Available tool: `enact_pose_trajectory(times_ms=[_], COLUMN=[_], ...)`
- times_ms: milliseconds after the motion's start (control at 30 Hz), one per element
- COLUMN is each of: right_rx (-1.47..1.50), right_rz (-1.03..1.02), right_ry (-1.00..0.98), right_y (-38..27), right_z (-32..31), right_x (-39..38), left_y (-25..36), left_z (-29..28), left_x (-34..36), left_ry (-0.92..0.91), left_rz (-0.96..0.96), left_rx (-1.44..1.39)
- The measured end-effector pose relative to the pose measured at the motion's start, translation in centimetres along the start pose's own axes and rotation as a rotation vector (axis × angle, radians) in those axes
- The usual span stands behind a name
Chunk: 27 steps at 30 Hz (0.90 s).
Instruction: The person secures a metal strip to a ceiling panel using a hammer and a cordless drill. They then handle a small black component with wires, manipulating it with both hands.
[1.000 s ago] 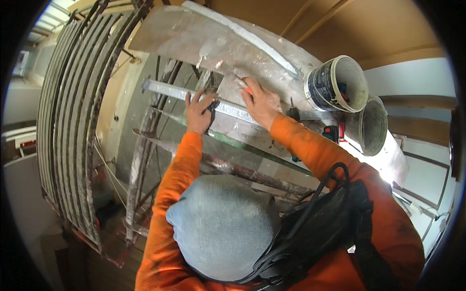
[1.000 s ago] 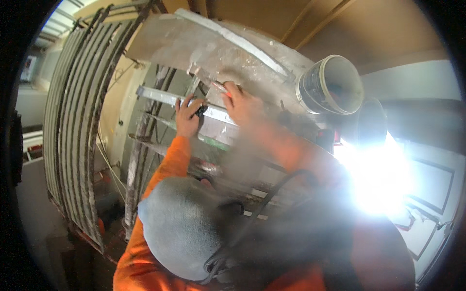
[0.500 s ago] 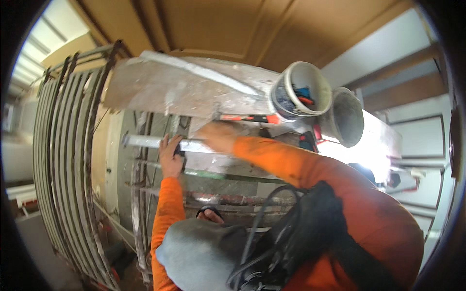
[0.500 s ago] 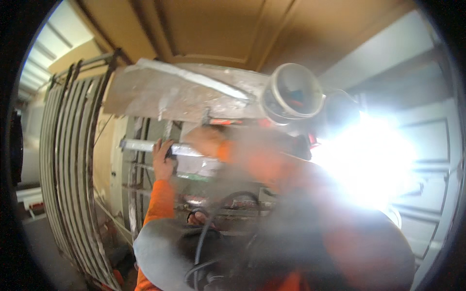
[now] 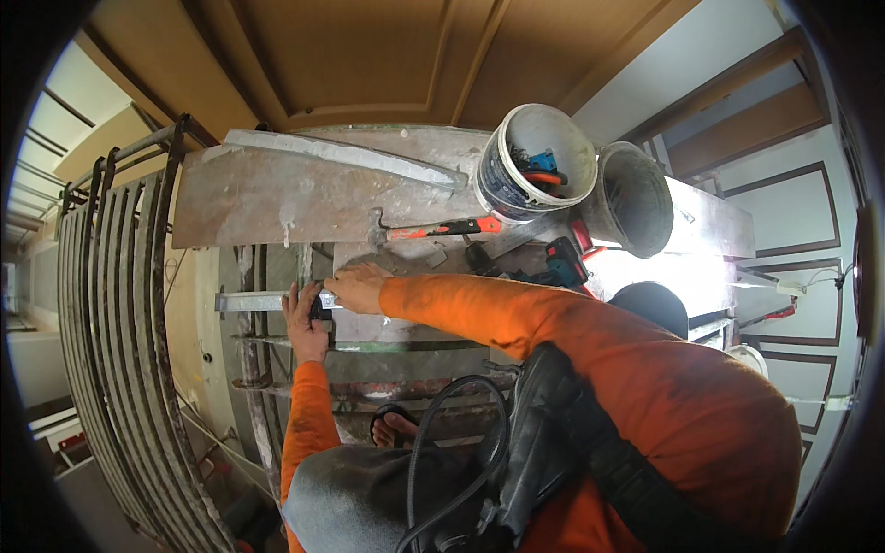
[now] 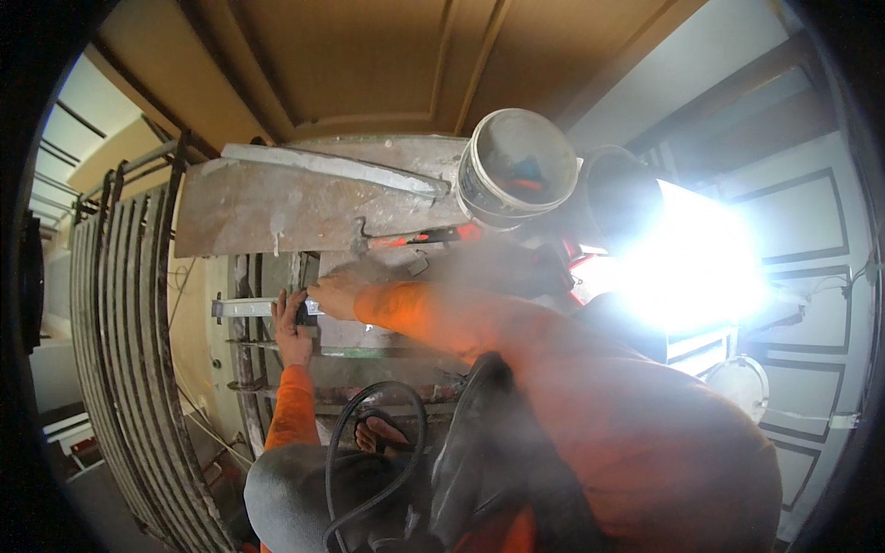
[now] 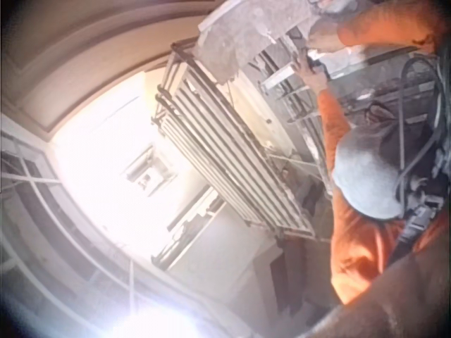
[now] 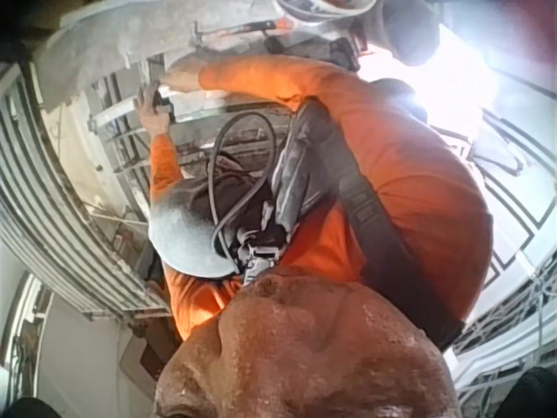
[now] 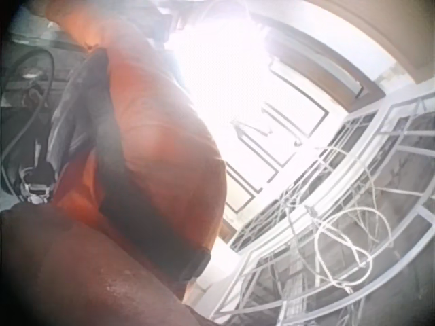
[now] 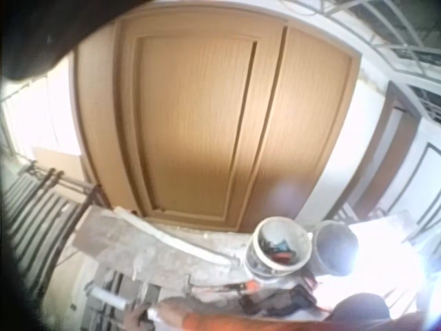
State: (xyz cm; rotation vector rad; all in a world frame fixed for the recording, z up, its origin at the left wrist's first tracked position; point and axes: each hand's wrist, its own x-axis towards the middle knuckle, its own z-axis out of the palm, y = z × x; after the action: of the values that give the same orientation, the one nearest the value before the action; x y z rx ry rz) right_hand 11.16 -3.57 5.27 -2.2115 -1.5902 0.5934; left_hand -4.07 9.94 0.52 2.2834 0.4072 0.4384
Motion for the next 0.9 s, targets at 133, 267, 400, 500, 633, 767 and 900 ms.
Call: enact_pose_trajectory(times_ms=[133, 267, 400, 500, 633, 767, 900], right_rx=[-0.037, -0.126, -0.203, -0.054, -0.098, 0.157, 0.161], right_rz=[-0.027, -0.008, -0.118, 0.113, -0.085, 0.197, 0.291], right_ry=[0.006, -0.033, -0.042, 0.026, 0.047, 0.366, 0.212], right_y=[-0.1, -0.7, -0.3, 0.5, -1.7, -4.1, 1.9], right_z=[0.6, 1.2, 2.4, 3.1, 0.2, -8.2, -12.8], right_x=[0.9, 1.7, 2.6, 1.9, 1.9, 7.2, 4.2], left_y=[-0.2, -0.1, 0.1, -0.1, -0.6, -0.7, -0.5], left_z=[0.0, -0.2, -0.1, -0.1, -0.2, -0.1, -0.4], left_x=[0.2, 0.0, -0.2, 0.0, -0.1, -0.3, 0.2], left_ry=[0.009, -0.004, -0.010, -0.034, -0.024, -0.041, -0.099], left_rz=[0.016, 0.000, -0.028, -0.004, 0.013, 0.012, -0.045], left_rx=[-0.003, -0.012, 0.039, 0.053, 0.065, 0.109, 0.114])
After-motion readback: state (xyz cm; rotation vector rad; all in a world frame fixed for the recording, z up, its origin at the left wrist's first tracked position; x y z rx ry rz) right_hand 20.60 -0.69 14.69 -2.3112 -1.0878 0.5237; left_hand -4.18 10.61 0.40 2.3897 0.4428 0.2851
